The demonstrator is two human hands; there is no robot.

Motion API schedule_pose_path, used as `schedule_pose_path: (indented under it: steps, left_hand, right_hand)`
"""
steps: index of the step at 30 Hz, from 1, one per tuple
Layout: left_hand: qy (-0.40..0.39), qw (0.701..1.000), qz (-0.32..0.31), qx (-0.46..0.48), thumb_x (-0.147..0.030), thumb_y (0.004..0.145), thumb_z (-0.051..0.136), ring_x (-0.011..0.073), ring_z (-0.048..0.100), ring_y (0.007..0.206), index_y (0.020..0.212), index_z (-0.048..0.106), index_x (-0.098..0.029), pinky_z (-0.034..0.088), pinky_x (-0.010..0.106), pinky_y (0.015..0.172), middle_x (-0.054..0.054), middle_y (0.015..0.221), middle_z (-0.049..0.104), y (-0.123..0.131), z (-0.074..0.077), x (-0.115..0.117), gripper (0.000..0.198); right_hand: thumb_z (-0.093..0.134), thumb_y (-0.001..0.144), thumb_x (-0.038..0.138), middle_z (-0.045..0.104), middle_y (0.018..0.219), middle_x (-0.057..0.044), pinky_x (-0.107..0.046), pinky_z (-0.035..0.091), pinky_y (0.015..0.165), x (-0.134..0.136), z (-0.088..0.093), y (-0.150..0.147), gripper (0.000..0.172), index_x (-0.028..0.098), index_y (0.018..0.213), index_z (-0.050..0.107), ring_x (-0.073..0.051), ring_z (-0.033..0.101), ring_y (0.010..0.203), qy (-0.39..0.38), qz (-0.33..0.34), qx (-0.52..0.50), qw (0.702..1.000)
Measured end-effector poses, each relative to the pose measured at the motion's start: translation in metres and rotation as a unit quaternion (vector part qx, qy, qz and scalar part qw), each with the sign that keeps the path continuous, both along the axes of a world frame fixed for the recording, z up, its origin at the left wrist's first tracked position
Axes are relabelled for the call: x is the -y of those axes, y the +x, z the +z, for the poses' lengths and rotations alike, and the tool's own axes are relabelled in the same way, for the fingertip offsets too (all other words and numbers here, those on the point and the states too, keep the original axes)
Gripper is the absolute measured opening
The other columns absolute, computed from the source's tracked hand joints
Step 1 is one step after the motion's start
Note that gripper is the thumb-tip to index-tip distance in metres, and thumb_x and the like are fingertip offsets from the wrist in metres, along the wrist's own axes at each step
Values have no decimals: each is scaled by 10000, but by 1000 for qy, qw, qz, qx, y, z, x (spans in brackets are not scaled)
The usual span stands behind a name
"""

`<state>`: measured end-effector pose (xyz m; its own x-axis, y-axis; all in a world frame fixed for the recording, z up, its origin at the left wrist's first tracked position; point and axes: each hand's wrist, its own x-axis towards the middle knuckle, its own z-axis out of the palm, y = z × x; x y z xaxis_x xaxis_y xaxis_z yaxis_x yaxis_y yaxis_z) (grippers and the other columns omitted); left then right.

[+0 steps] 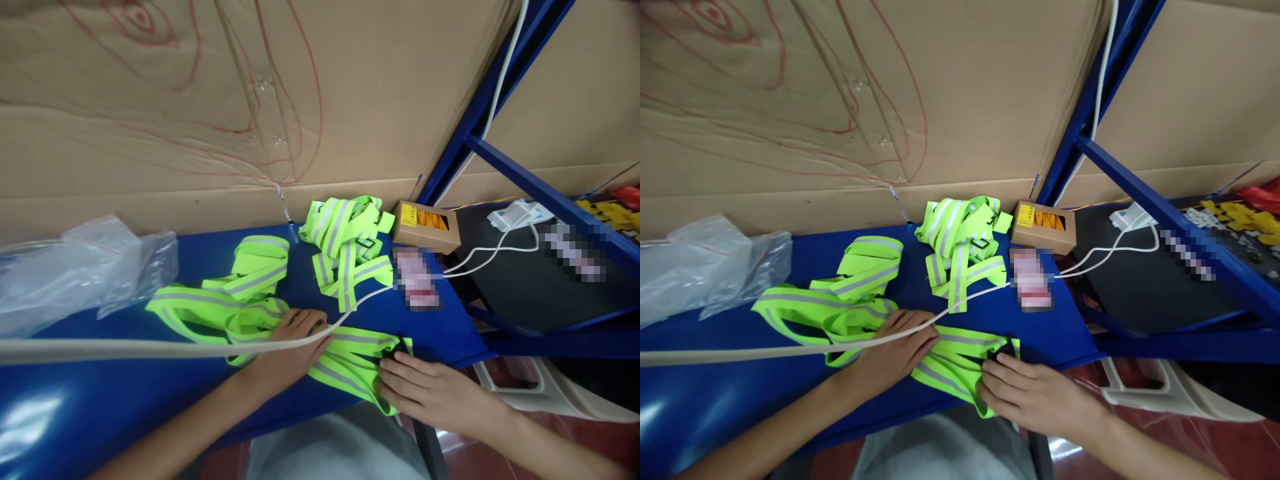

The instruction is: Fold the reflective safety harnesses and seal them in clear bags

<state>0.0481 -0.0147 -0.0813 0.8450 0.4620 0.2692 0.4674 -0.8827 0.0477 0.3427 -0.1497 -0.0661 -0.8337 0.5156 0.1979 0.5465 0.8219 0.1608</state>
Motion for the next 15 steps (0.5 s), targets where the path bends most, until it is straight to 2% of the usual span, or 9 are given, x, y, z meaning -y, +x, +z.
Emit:
schedule_pose_path:
  steps: [2,5,7,9,12,15]
  left_hand:
    - [-15,1000,1,-2,-204,1010,533,231,592,953,1023,618,-201,410,403,854,52,1061,650,0,1,-1,86]
    - [-25,1000,6,3,-209,1013,529,232,597,976,1023,625,-205,415,405,876,59,1089,655,0,1,0,97]
    - [-27,1000,7,-1,-209,1016,519,236,600,984,1034,627,-206,422,411,884,64,1100,653,0,1,0,110]
    - [-28,1000,2,-4,-223,1016,522,239,600,990,1048,626,-209,430,414,883,64,1106,649,-1,-1,0,110]
    - [-25,1000,-4,2,-291,1007,562,247,596,1010,1065,617,-206,441,415,888,67,1119,642,-2,-2,-3,117]
    - [-7,1000,-1,8,-285,1006,562,248,599,1009,1045,608,-195,448,411,883,71,1111,644,-5,-2,-6,108]
  right_hand:
    - [557,1019,190,664,1352,-54,-377,421,1205,-1,8,1,306,140,1300,665,-225,574,1320,12,17,16,1000]
    - [600,999,258,722,1165,-41,-399,410,1209,-6,16,4,202,176,1147,711,-217,663,1156,53,60,0,997]
    - [609,985,240,733,1044,-22,-413,394,1219,-9,14,7,140,197,1063,717,-196,691,1044,76,76,-21,994]
    - [613,969,195,732,1014,-18,-419,387,1225,-11,8,9,127,193,1042,717,-186,697,1004,80,76,-34,993]
    - [627,954,163,738,1047,-42,-432,411,1220,-10,0,10,143,167,1072,708,-198,695,1073,55,58,-55,995]
    - [639,954,155,745,1102,-90,-448,444,1203,-9,1,6,133,142,1071,701,-234,646,1235,31,34,-86,995]
